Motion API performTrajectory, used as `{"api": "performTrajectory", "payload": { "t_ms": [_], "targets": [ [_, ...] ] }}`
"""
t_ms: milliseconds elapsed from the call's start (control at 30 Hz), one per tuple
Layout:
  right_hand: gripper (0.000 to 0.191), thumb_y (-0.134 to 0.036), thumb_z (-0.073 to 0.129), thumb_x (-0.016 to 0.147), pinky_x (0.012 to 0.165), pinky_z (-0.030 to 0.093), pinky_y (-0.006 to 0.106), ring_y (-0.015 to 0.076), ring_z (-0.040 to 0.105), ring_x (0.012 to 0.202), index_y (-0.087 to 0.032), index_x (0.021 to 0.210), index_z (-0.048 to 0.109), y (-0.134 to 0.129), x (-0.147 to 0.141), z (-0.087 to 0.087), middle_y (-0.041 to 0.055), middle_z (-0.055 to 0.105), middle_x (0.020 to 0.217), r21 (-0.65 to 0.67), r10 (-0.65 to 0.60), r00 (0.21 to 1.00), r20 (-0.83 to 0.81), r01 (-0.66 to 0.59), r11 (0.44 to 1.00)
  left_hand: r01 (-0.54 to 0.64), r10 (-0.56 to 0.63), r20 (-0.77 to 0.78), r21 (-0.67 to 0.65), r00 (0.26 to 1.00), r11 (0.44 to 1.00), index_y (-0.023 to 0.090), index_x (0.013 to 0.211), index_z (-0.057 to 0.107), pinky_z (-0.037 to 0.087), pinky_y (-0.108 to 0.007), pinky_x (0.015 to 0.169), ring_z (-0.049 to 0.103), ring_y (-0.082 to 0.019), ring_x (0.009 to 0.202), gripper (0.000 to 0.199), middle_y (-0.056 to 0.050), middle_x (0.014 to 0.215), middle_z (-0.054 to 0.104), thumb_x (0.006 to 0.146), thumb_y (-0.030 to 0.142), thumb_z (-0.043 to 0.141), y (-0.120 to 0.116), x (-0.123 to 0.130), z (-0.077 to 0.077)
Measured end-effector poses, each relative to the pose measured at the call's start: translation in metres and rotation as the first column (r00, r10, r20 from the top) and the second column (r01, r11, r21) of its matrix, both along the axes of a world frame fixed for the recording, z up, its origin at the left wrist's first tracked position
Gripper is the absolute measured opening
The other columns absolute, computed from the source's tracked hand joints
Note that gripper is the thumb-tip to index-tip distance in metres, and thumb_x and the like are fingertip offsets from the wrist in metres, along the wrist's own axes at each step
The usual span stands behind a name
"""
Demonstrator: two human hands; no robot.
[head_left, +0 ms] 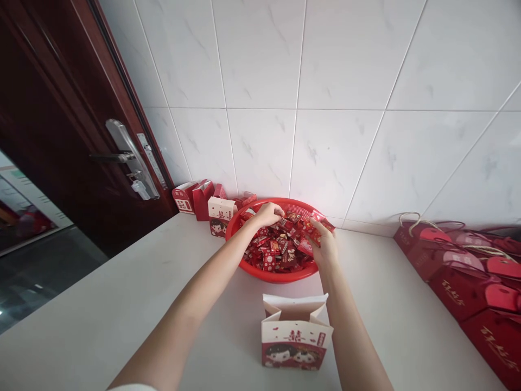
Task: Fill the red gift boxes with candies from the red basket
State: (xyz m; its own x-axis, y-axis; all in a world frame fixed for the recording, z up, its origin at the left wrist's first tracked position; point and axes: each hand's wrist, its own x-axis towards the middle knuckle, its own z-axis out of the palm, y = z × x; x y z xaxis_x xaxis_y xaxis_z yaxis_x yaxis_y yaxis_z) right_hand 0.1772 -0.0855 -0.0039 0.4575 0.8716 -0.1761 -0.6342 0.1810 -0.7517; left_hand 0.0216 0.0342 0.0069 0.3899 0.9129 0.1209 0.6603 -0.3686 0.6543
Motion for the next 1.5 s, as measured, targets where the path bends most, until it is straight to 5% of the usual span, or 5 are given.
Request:
{"api": "performTrajectory", "payload": {
  "t_ms": [200,567,767,1233,1500],
  "targets": [
    [0.032,-0.022,0.085,0.053,0.067,0.059,0.027,0.0222,0.071,0.095,-0.021,0.078,0.064,0.001,0.002,-0.004,0.0022,0.074,0.087,0.011,0.012,0.999,0.04,-0.012,1.0,-0.044,0.045,-0.06,0.013,0.997,0.999,0.016,0.099,0.073,0.053,-0.024,0.075,0.07,-0.019,0.092,0.027,-0.007,0.103,0.077,0.075,0.01,0.063,-0.002,-0.001,0.001],
    [0.037,-0.019,0.088,0.049,0.067,0.059,0.027,0.0225,0.071,0.093,-0.021,0.078,0.065,0.0,0.0,-0.002,0.0014,0.076,0.085,0.008,-0.007,1.0,-0.005,0.007,1.0,0.135,-0.19,-0.231,-0.234,0.954,0.963,0.024,0.057,0.076,0.044,-0.023,0.056,0.062,-0.016,0.06,0.01,0.002,0.063,0.073,0.053,0.015,0.077,-0.01,-0.011,0.01],
    [0.036,-0.024,0.088,0.052,0.069,0.059,0.03,0.0232,0.071,0.091,-0.021,0.08,0.065,0.001,0.003,-0.007,0.0018,0.075,0.085,0.029,0.02,0.998,0.059,-0.022,0.999,0.143,-0.18,-0.16,-0.217,0.971,0.966,0.02,0.062,0.076,0.046,-0.023,0.064,0.064,-0.017,0.063,0.018,0.002,0.062,0.072,0.054,0.003,0.076,-0.012,-0.01,0.007],
    [0.031,-0.022,0.086,0.049,0.065,0.058,0.026,0.0205,0.071,0.085,-0.019,0.075,0.07,-0.002,-0.002,-0.002,0.0014,0.075,0.082,0.054,0.048,0.999,-0.018,-0.047,0.997,0.26,-0.255,0.124,-0.029,0.959,0.965,0.017,0.084,0.075,0.05,-0.027,0.081,0.069,-0.02,0.088,0.012,-0.003,0.089,0.077,0.078,0.026,0.069,-0.002,-0.012,0.008],
    [0.024,-0.022,0.085,0.053,0.062,0.057,0.027,0.0195,0.071,0.073,-0.018,0.073,0.071,-0.003,-0.008,0.003,0.0036,0.076,0.079,0.101,0.07,0.997,-0.033,-0.067,0.993,0.268,-0.231,0.193,-0.196,0.954,0.943,0.018,0.092,0.065,0.047,-0.025,0.055,0.064,-0.014,0.057,0.034,0.0,0.08,0.069,0.088,0.051,0.059,-0.01,-0.009,0.011]
  ]
}}
